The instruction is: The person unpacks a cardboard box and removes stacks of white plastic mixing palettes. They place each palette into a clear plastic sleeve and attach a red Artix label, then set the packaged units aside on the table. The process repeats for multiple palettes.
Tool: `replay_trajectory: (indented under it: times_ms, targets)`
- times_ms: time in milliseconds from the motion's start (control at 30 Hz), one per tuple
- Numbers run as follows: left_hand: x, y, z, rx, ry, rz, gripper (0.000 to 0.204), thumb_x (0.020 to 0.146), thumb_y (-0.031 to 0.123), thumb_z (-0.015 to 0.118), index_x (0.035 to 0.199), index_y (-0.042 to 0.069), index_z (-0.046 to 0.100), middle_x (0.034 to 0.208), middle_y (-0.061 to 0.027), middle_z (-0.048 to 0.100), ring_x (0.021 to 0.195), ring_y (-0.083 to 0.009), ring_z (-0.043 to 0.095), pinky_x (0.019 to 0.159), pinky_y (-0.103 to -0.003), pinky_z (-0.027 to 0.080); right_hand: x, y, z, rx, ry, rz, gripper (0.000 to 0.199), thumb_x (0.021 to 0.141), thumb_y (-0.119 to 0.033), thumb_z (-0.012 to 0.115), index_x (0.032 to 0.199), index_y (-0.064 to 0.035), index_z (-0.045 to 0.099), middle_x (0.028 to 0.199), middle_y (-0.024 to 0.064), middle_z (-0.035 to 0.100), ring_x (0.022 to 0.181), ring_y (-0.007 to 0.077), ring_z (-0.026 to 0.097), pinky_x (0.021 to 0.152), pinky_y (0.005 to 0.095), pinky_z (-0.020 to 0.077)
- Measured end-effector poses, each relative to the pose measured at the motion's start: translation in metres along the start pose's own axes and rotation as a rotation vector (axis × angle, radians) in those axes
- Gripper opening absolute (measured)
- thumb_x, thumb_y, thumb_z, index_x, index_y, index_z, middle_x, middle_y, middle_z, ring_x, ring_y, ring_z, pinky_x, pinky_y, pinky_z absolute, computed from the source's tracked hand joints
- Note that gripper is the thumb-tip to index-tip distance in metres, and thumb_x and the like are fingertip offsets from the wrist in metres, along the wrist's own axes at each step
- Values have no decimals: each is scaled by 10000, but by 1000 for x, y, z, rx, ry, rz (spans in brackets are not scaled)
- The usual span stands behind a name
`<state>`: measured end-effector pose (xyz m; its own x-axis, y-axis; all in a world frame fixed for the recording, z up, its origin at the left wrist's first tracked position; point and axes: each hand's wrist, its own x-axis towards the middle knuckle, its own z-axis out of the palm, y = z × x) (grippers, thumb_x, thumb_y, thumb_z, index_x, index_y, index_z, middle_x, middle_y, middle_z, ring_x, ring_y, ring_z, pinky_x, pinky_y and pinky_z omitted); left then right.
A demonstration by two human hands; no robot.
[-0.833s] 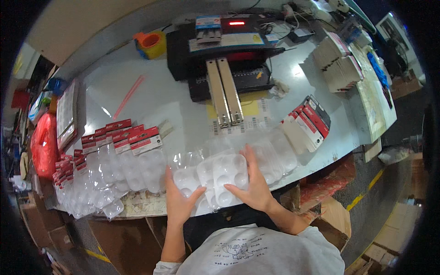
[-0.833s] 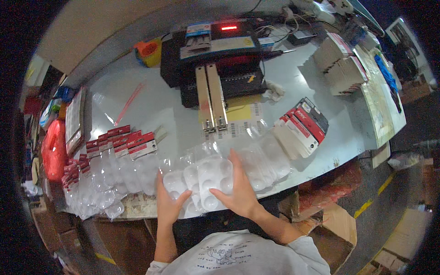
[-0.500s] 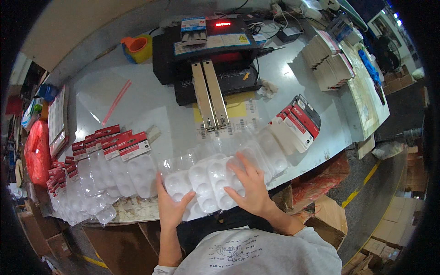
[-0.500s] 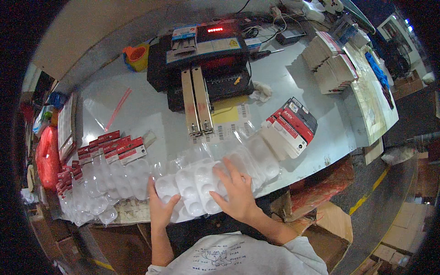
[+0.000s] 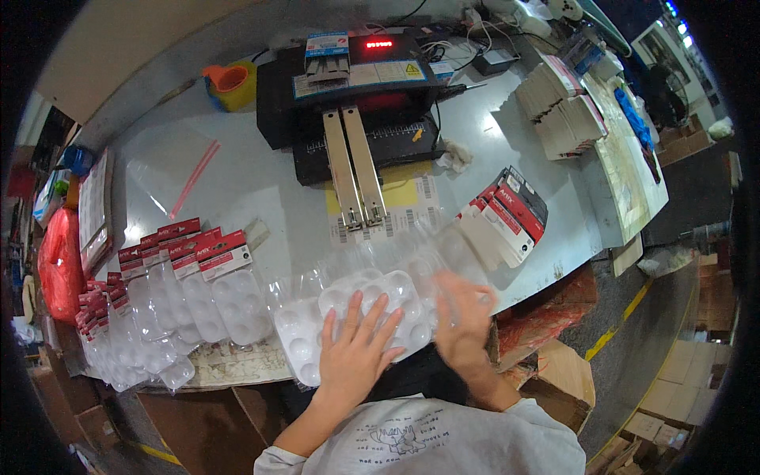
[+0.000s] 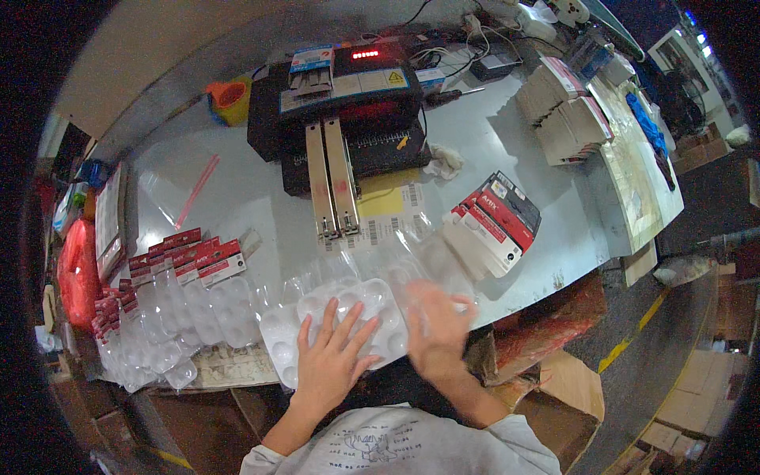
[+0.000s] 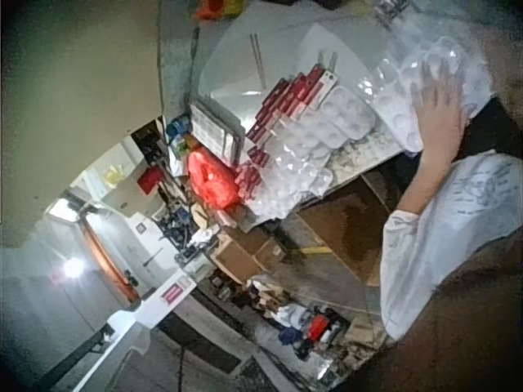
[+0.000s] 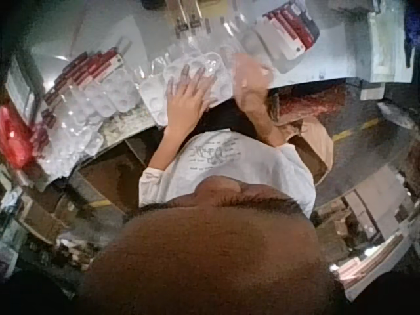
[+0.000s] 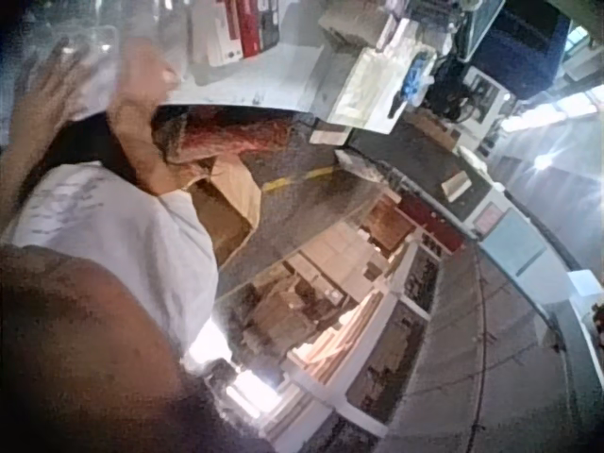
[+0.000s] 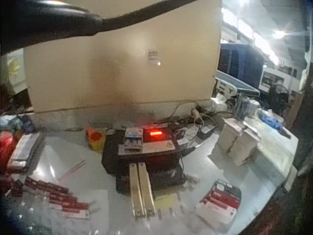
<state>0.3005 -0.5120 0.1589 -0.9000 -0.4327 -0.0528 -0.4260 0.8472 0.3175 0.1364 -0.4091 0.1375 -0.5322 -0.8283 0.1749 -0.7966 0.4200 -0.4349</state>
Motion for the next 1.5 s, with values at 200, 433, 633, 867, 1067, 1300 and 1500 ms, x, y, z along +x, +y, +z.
replay_trajectory:
  times_ms: [200,433,633,867,1067,1300,1500]
  targets:
    - [-11,-14,12,-45,99,-37,564,774,381,676,1294,225,521,1404,-33,435,1333,-294,339,1068,-486,157,-9,44,-2,35,-24,299,920,677,-476,751,1344,-3,330,1298,195,411,1172,370,403,941,477,320]
    - [-18,-22,10,-31,195,-78,460,778,320,693,1215,217,595,1363,-36,487,1295,-285,404,1035,-463,189,-9,36,21,-6,-108,379,1252,500,-586,816,1408,9,192,1334,237,349,1207,397,359,953,509,304]
    - [-18,-22,12,-107,181,-96,461,775,279,694,1218,196,594,1367,-42,483,1303,-294,393,1027,-476,184,3,38,9,31,-235,366,997,512,-513,834,1247,24,427,1070,227,571,1016,363,546,924,495,359]
    - [-16,-20,7,-120,182,-89,464,782,258,687,1228,189,581,1369,-54,477,1308,-302,380,1033,-482,184,3,24,-5,365,-195,490,836,604,-432,810,1208,30,464,1078,233,608,967,360,617,825,389,496]
    - [-17,-22,6,-146,167,-86,488,787,243,682,1249,155,552,1381,-86,457,1319,-317,360,1044,-498,172,2,16,-44,393,233,437,795,619,-251,828,1265,0,440,1085,199,611,943,327,628,816,361,508]
    - [-23,-23,-8,-23,161,-187,700,731,403,714,1318,106,473,1436,-141,370,1359,-352,276,1044,-528,146,-3,-4,-13,109,135,182,806,608,-247,817,1266,8,426,1102,210,572,961,359,601,806,396,499]
    - [-54,-57,-23,-181,380,-553,1112,637,488,775,1437,-8,183,1486,-271,166,1370,-418,200,1050,-549,169,-5,-18,-9,280,99,267,778,602,-240,832,1233,11,452,1054,206,606,960,346,618,823,382,494]
